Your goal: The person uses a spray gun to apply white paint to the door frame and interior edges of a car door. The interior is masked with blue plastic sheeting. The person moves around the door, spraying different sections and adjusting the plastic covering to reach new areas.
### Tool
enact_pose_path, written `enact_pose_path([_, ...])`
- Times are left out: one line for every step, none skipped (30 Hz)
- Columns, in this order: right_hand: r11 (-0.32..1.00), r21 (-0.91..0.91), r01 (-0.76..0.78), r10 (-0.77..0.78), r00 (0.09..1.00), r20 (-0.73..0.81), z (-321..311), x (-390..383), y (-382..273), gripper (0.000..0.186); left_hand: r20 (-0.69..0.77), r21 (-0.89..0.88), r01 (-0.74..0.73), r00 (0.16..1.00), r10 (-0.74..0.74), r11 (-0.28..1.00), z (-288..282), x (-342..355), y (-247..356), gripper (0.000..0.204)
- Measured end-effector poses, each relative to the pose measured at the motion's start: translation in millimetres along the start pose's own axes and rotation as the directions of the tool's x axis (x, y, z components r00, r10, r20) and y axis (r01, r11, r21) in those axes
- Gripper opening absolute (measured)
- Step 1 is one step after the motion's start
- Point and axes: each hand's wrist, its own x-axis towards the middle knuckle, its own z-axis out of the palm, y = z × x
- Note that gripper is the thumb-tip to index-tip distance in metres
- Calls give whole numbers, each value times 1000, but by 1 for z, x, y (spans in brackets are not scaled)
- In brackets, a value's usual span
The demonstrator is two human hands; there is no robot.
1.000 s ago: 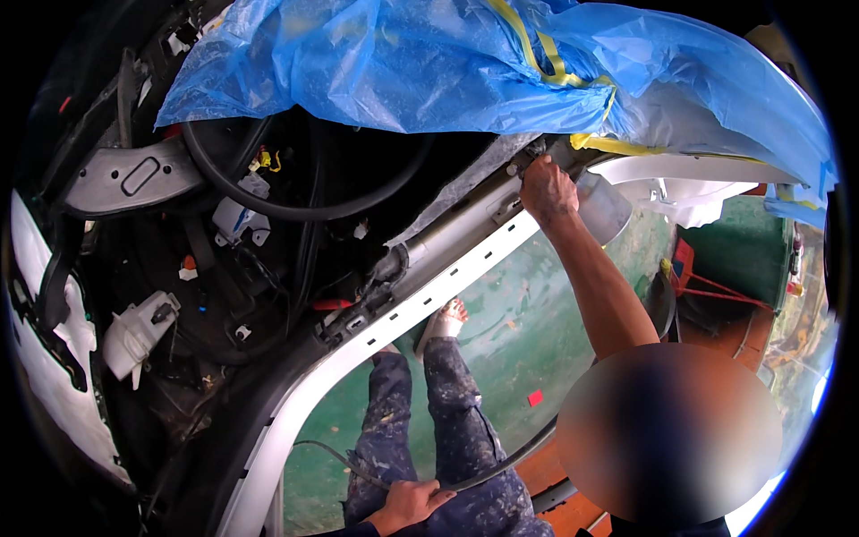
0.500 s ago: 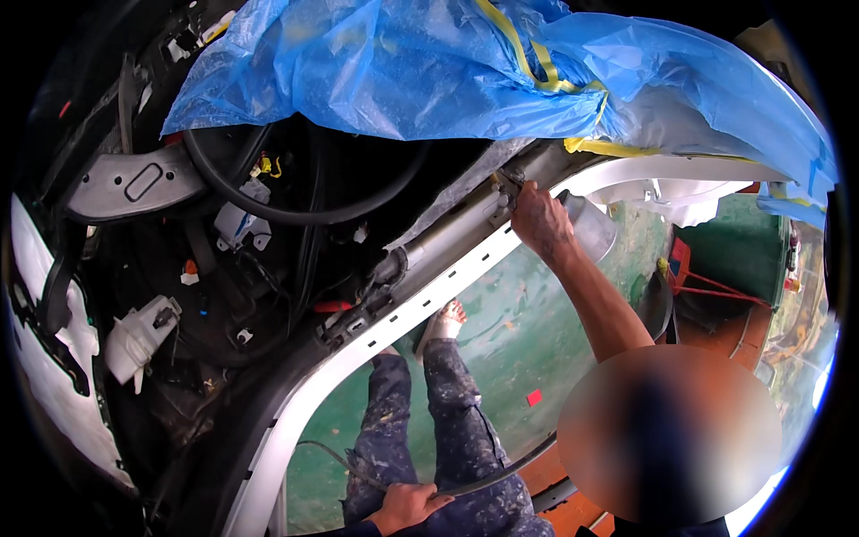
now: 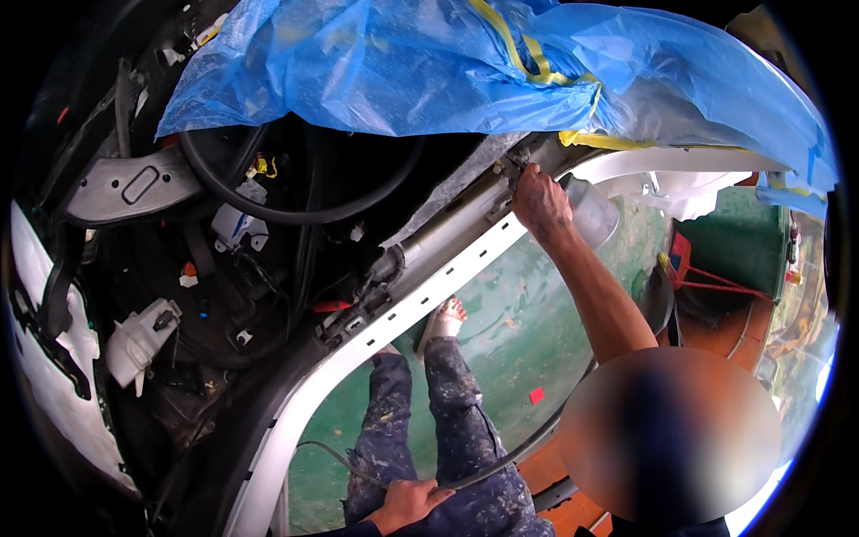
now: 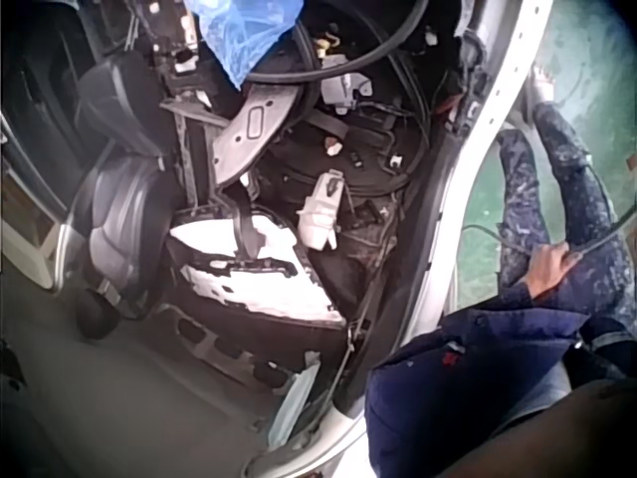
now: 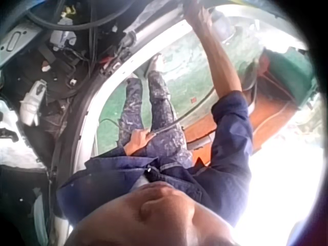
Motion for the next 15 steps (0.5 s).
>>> enact_pose_path([1000, 12, -3, 3, 1000, 7, 1, 2, 1, 24, -4, 1, 1, 1000, -1, 1000, 1, 0, 0, 49])
enact_pose_path([1000, 24, -9, 8, 1000, 12, 1, 5, 3, 24, -6, 4, -1, 1000, 1, 1000, 0, 0, 0, 49])
enact_pose_path([999, 37, -14, 14, 1000, 17, 2, 6, 5, 24, -6, 2, -1, 1000, 1, 1000, -1, 0, -1, 48])
enact_pose_path([999, 38, -11, 10, 1000, 18, 3, 6, 7, 24, -2, 1, 1, 1000, -1, 1000, -1, 0, -1, 48])
enact_pose_path([999, 40, -4, 3, 1000, 22, 3, 6, 6, 25, -1, -2, 5, 1000, -5, 1000, -1, 0, -1, 48])
enact_pose_path([999, 41, 4, -5, 1000, 26, 3, 6, 5, 25, 3, -4, 12, 1000, -12, 1000, 0, -1, -1, 48])
enact_pose_path([998, 58, 9, -10, 1000, 27, 3, 5, 5, 25, 8, -7, 18, 1000, -18, 1000, 0, -1, -1, 48])
enact_pose_path([997, 75, 13, -15, 999, 29, 2, 3, 6, 26, 12, -10, 24, 1000, -24, 1000, 0, -1, -1, 48])
enact_pose_path([996, 91, 18, -21, 999, 31, 1, 1, 5, 26, 18, -14, 30, 999, -30, 999, -1, -2, 0, 48])
enact_pose_path([994, 99, 36, -40, 999, 30, 2, -1, 7, 26, 16, -17, 27, 999, -27, 999, -1, -1, 1, 47])
enact_pose_path([993, 109, 54, -58, 998, 28, 3, -2, 8, 26, 15, -19, 24, 1000, -24, 1000, -2, -1, 3, 47])
enact_pose_path([990, 118, 72, -76, 997, 26, 2, -3, 9, 26, 7, -19, 12, 1000, -12, 1000, -4, 1, 5, 47])
enact_pose_path([993, 95, 66, -70, 997, 45, 1, -2, 10, 27, 2, -13, 8, 1000, -8, 1000, -3, 3, 6, 47])
enact_pose_path([996, 73, 59, -63, 996, 63, -4, -3, 7, 27, -2, -6, 5, 1000, -5, 1000, -4, 4, 7, 47])
enact_pose_path([997, 52, 53, -57, 995, 82, -7, -3, 6, 28, -3, 7, 9, 1000, -9, 1000, -1, 5, 5, 47])
